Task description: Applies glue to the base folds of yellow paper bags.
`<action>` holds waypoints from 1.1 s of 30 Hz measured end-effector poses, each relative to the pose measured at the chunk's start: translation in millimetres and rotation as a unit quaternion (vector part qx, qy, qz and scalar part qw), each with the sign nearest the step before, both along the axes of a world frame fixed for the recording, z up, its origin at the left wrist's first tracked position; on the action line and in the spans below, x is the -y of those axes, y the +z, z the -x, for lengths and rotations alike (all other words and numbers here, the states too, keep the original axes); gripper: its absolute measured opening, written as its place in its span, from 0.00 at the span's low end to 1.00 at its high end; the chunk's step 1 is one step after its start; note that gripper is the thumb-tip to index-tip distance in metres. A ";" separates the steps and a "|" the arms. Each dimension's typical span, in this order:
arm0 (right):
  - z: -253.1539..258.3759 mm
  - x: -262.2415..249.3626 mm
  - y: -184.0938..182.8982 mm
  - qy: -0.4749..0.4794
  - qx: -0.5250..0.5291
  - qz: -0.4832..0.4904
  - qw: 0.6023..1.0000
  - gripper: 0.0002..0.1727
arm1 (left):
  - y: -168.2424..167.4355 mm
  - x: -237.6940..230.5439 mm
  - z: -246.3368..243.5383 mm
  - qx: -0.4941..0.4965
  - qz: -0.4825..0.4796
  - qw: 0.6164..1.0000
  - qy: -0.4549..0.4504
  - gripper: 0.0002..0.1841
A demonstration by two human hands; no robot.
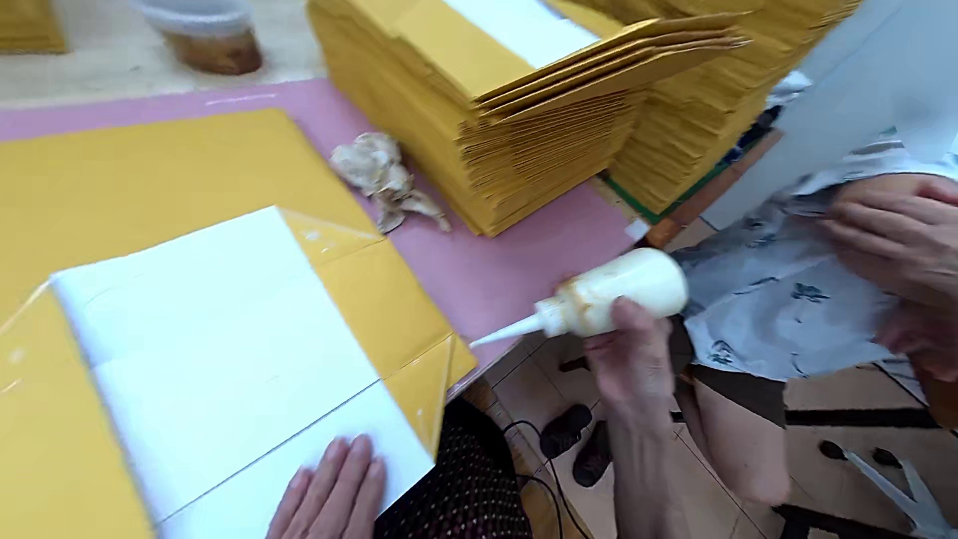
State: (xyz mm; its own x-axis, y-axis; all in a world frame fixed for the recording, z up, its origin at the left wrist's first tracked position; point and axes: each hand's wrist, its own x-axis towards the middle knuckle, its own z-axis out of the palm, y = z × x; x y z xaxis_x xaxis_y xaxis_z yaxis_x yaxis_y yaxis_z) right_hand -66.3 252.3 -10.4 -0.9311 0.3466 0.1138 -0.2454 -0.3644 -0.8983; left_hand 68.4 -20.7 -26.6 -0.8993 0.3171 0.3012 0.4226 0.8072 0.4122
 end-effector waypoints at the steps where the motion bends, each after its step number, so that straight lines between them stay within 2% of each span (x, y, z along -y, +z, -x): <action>1: 3.2 -1.4 -0.7 -0.002 -0.007 -0.014 1.000 0.38 | -0.8 -0.5 -1.0 -0.007 0.003 1.000 0.001 0.17; 4: 10.1 -1.3 -3.4 -0.003 -0.022 -0.024 0.999 0.41 | -1.4 -3.0 -2.4 -0.018 0.020 1.000 0.008 0.17; 13: 19.2 8.6 1.2 -0.011 -0.026 -0.073 0.997 0.33 | -0.5 -7.7 -1.5 -0.019 0.028 0.999 0.005 0.18; 17: 16.1 10.0 1.4 -0.004 -0.017 -0.088 0.996 0.38 | -1.9 -9.1 -1.6 -0.025 0.022 0.999 0.009 0.18; 23: 20.6 13.1 6.2 -0.015 -0.051 -0.106 0.993 0.34 | -1.4 -10.4 -1.2 -0.026 0.023 0.999 0.012 0.18; 28: 12.2 16.5 10.0 0.027 -0.055 -0.145 0.987 0.42 | 1.8 -11.5 -1.4 -0.019 0.029 0.999 0.015 0.19; 33: 9.0 19.1 22.4 0.047 -0.127 -0.217 0.967 0.42 | 5.4 -12.5 -0.9 -0.016 0.025 0.999 0.019 0.19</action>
State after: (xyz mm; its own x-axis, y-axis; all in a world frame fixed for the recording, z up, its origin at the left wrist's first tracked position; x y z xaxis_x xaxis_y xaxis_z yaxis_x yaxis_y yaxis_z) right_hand -75.3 233.1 11.9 -0.8792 0.1312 0.4581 -0.4619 0.0016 -0.8869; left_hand 69.3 -8.2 -21.2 -0.9010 0.2992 0.3143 0.4042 0.8422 0.3569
